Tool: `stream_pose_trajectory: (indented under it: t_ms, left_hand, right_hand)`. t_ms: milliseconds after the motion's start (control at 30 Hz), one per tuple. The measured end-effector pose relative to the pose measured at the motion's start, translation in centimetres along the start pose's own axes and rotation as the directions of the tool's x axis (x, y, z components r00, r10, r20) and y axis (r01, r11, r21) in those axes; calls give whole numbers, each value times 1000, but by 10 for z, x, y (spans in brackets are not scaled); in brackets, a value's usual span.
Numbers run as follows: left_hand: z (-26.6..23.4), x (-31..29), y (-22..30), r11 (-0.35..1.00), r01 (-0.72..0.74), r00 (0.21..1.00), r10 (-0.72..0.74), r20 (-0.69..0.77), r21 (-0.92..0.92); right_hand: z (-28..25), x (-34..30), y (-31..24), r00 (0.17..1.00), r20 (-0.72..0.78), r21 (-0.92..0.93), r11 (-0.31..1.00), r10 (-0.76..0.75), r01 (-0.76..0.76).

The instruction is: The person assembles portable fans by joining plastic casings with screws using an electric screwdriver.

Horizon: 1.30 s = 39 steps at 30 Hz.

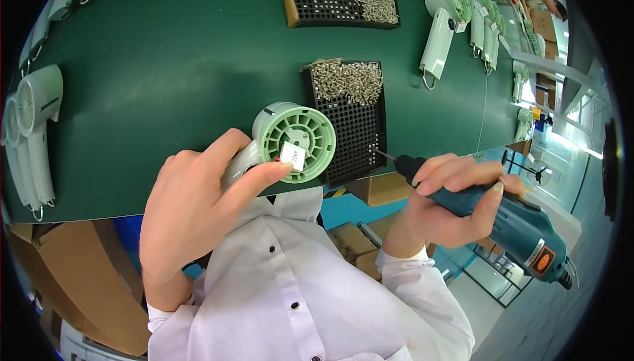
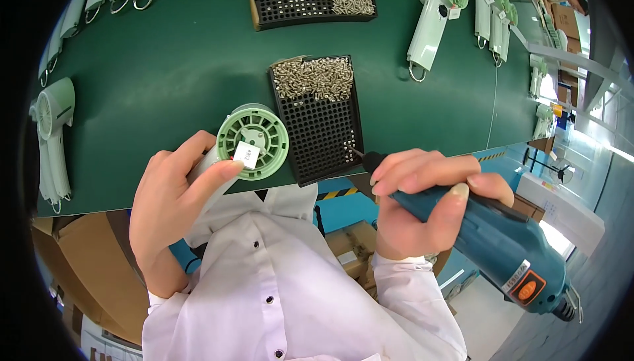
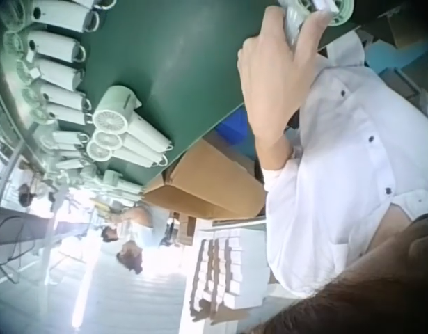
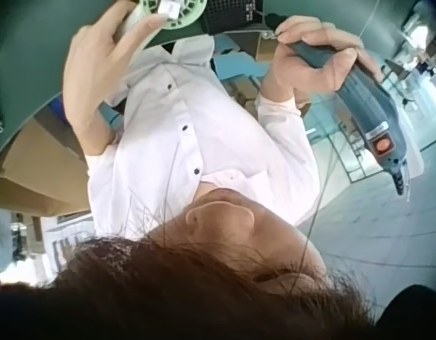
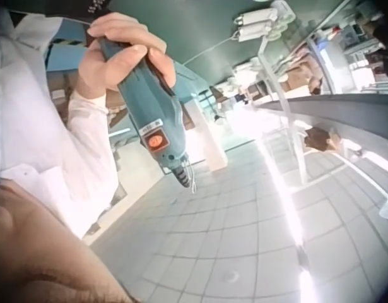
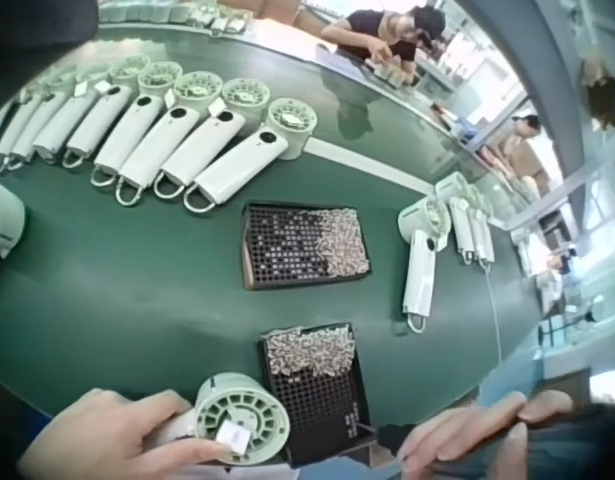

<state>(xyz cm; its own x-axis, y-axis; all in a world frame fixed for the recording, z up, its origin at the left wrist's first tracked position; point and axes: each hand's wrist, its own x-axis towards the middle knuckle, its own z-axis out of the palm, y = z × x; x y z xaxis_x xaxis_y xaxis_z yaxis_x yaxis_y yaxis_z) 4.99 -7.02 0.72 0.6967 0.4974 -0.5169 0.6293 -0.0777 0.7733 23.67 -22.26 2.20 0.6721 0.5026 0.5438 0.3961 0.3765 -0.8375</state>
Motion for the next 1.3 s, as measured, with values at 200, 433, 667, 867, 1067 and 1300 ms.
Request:
stream_pose_trajectory:
  t_ms: [200,433,667,867,1067,1300]
  left_hand:
    - [0,2,2,999,12,1000,-13,18,49]
    - [0,-2,-5,1000,-20,999,20,33,5]
    - [4,-10,-16,988,-128,991,125,45,86]
    - [4,-10,-15,989,-115,993,112,45,94]
    - [3,-11,-17,989,-129,991,126,40,74]
    - [3,-9,-18,984,-154,986,148,78,87]
  right_hand:
    - [-4,1,4,999,0,22,999,37,-37]
    - [12,3,4,997,69,-54,998,-23,27]
    - [25,11,-22,994,-1,44,993,-110,110]
    - [63,20,-37,976,182,336,941,-116,49]
    - [91,16,-32,961,230,342,937,-156,70]
    - [96,15,-25,921,373,279,960,-111,2]
